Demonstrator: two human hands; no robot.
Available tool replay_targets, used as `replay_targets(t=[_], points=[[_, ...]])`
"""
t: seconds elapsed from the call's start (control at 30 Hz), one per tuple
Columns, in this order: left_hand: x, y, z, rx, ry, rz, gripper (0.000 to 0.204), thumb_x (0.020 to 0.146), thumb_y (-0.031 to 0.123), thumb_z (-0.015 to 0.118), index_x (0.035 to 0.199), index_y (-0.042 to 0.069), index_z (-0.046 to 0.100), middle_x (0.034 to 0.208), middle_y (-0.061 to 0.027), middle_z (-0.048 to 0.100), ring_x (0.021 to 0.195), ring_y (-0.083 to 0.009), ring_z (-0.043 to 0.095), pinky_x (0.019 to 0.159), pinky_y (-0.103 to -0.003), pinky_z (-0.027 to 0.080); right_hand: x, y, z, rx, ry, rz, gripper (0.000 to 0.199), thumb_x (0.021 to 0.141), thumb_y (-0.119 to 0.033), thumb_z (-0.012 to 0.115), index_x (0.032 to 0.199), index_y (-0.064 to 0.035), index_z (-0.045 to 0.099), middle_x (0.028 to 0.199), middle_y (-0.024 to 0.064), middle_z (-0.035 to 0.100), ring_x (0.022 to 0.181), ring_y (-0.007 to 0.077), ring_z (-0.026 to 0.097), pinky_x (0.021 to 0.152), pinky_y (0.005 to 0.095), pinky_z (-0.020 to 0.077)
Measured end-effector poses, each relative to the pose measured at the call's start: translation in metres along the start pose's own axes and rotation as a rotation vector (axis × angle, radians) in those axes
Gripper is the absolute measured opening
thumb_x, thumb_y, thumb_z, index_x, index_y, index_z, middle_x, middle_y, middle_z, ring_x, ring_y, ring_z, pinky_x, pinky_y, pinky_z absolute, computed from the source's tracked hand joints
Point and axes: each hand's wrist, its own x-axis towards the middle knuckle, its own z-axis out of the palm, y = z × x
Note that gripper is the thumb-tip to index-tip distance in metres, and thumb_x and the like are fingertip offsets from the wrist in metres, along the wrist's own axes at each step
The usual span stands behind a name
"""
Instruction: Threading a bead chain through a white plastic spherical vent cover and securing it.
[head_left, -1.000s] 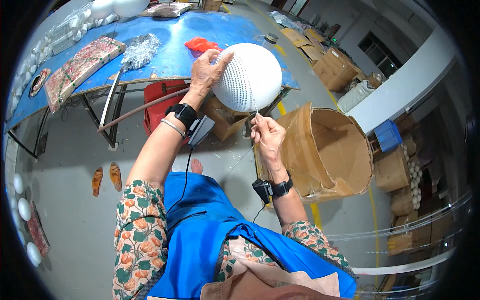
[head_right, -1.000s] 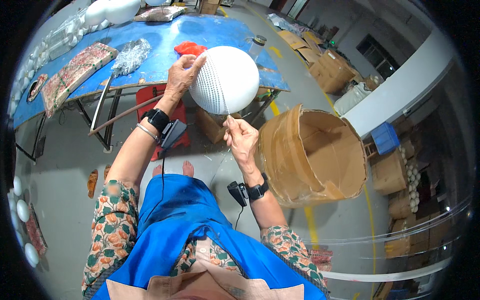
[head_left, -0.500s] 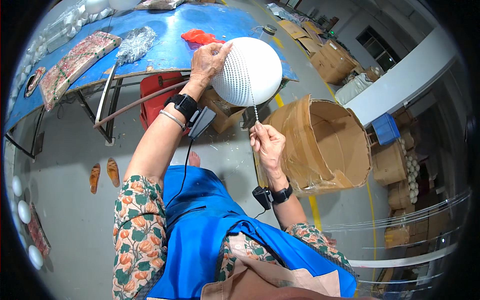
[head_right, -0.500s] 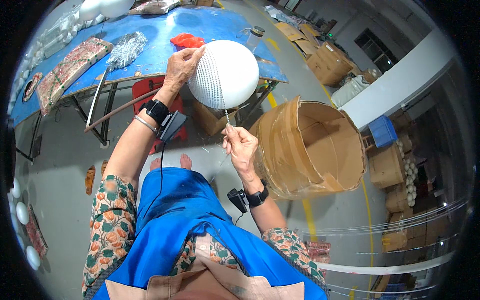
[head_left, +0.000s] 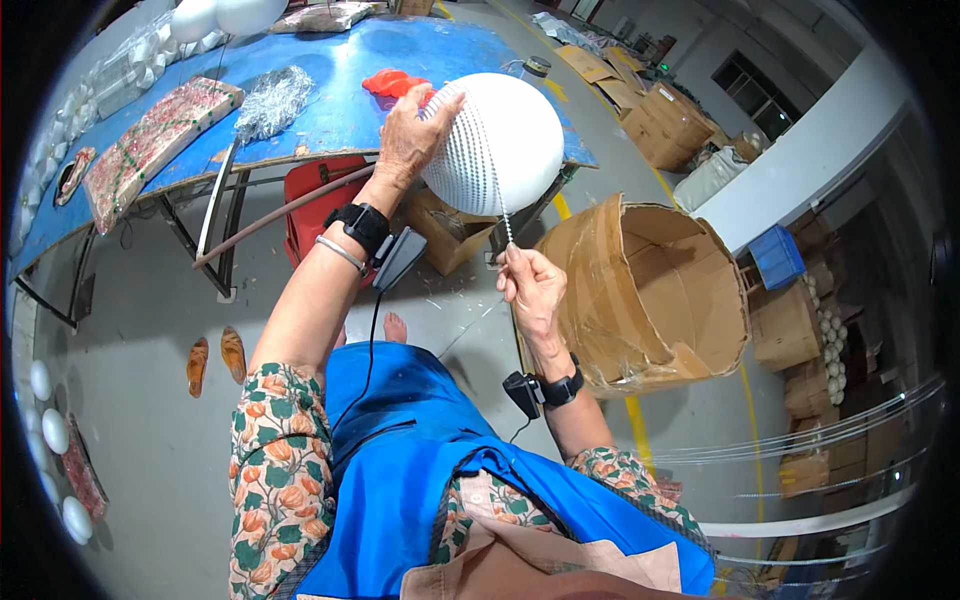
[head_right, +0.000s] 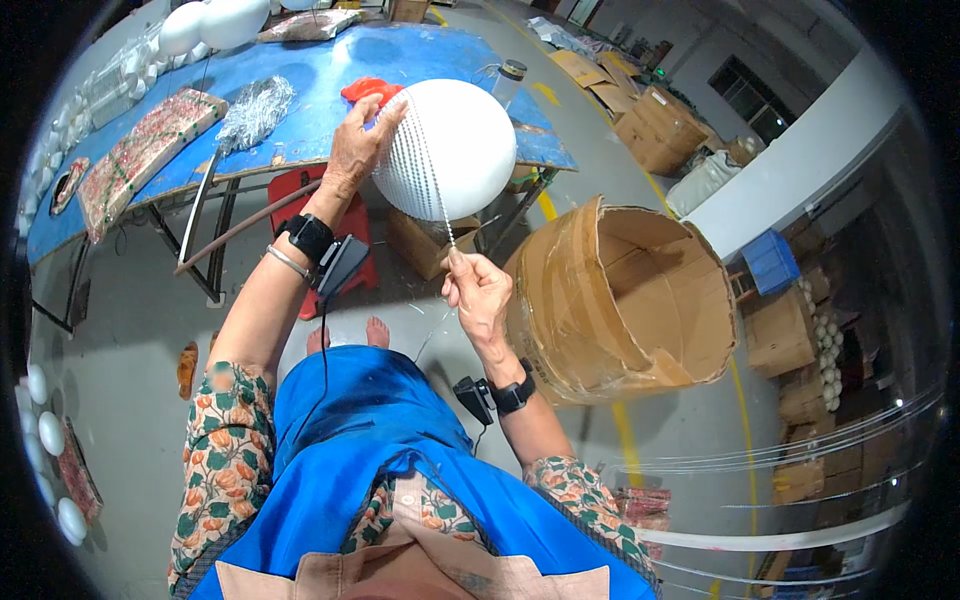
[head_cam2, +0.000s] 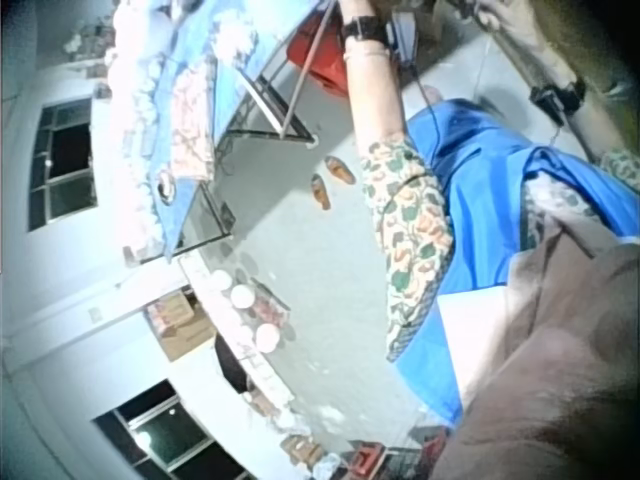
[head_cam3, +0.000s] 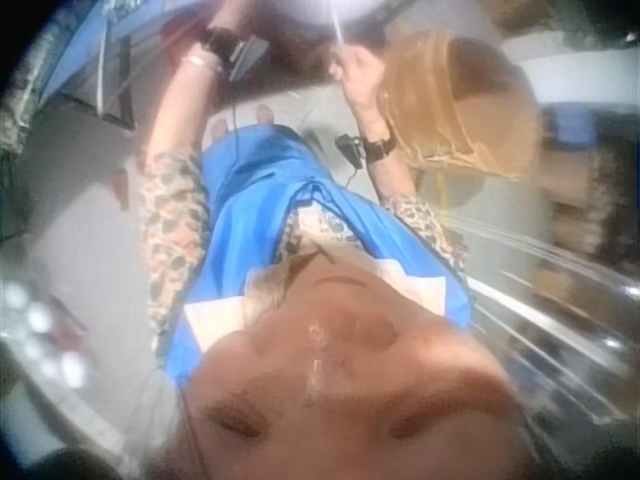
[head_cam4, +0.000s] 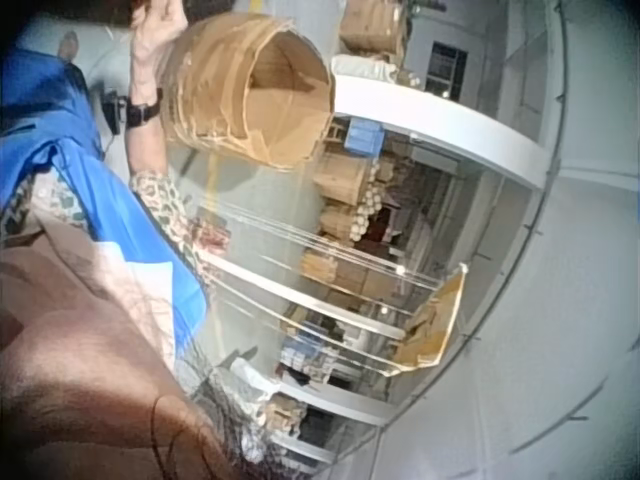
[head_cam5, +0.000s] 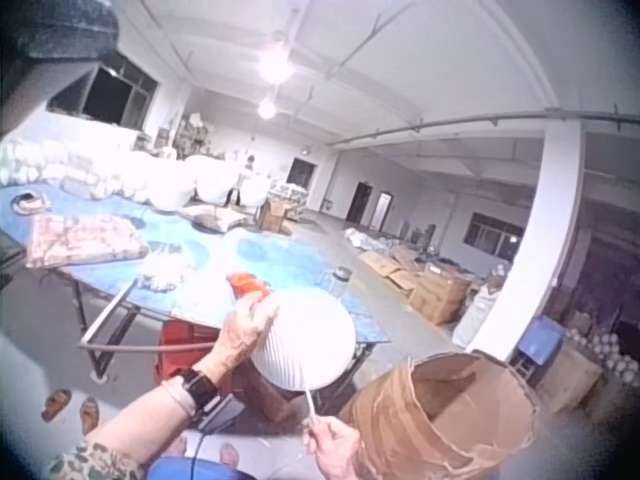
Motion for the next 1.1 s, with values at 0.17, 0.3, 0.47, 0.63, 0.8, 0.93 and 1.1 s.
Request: replay_targets(t=[0.17,0.3,0.47,0.63,0.8,0.93,1.1], points=[[0.008,-0.003,0.004,-0.001,0.172,0.120,0.047,0.075,0.046,0.060,0.094,0.003,0.062,0.090,-0.0171,0.062,0.084,-0.0303,0.059,0.075,-0.036,0.046,-0.028,-0.008,-0.014,-0.048,-0.055,0.089,0.024,0.087,-0.020,0.054,0.077,0.0010,0.061,0.055,0.0017,0.054,0.044,0.0025,0.045,0.042,0.0155,0.0336],[0.003,0.006,0.000,-0.017,0.126,0.012,0.042,0.075,0.047,0.060,0.081,0.006,0.067,0.077,-0.0125,0.065,0.073,-0.0267,0.062,0.069,-0.034,0.047,-0.052,-0.015,-0.023,-0.086,-0.087,0.142,0.024,0.087,-0.019,0.054,0.078,0.0014,0.061,0.056,0.0025,0.055,0.044,0.0026,0.044,0.042,0.0155,0.0333],[0.006,-0.001,0.001,0.015,0.063,0.017,0.042,0.075,0.046,0.059,0.074,0.006,0.068,0.066,-0.0115,0.064,0.064,-0.0260,0.063,0.063,-0.033,0.047,-0.071,-0.022,-0.029,-0.026,-0.105,0.110,0.024,0.088,-0.017,0.053,0.077,0.0027,0.060,0.058,0.0035,0.056,0.044,0.0031,0.045,0.042,0.0157,0.0334],[0.013,-0.003,0.006,0.046,0.051,0.026,0.045,0.075,0.049,0.057,0.072,0.006,0.068,0.065,-0.0133,0.063,0.064,-0.0287,0.062,0.063,-0.036,0.047,-0.067,-0.009,-0.022,-0.050,-0.106,0.158,0.025,0.088,-0.018,0.052,0.076,0.0025,0.060,0.057,0.0035,0.055,0.046,0.0041,0.046,0.044,0.0167,0.0346],[0.009,-0.003,-0.007,0.010,-0.239,-0.014,0.058,0.077,0.059,0.047,0.086,0.004,0.064,0.073,-0.0168,0.062,0.075,-0.0321,0.060,0.071,-0.038,0.045,-0.056,0.007,-0.021,0.011,-0.080,0.169,0.026,0.088,-0.020,0.052,0.076,0.0024,0.060,0.055,0.0027,0.053,0.047,0.0047,0.046,0.045,0.0166,0.0345],[-0.004,-0.012,-0.008,0.077,-0.209,0.207,0.084,0.066,0.071,0.051,0.108,-0.002,0.054,0.100,-0.0201,0.058,0.095,-0.0301,0.055,0.084,-0.038,0.041,-0.050,0.010,-0.020,-0.017,-0.083,0.163,0.025,0.088,-0.019,0.052,0.074,0.0015,0.059,0.060,0.0049,0.056,0.045,0.0044,0.045,0.044,0.0160,0.0337],[0.003,-0.016,0.003,-0.024,-0.078,0.068,0.092,0.061,0.066,0.060,0.117,-0.006,0.045,0.112,-0.0222,0.052,0.106,-0.0325,0.050,0.089,-0.037,0.040,-0.032,0.019,-0.012,-0.005,-0.058,0.134,0.026,0.087,-0.022,0.054,0.076,0.0013,0.060,0.055,0.0027,0.054,0.044,0.0040,0.045,0.043,0.0163,0.0332]])
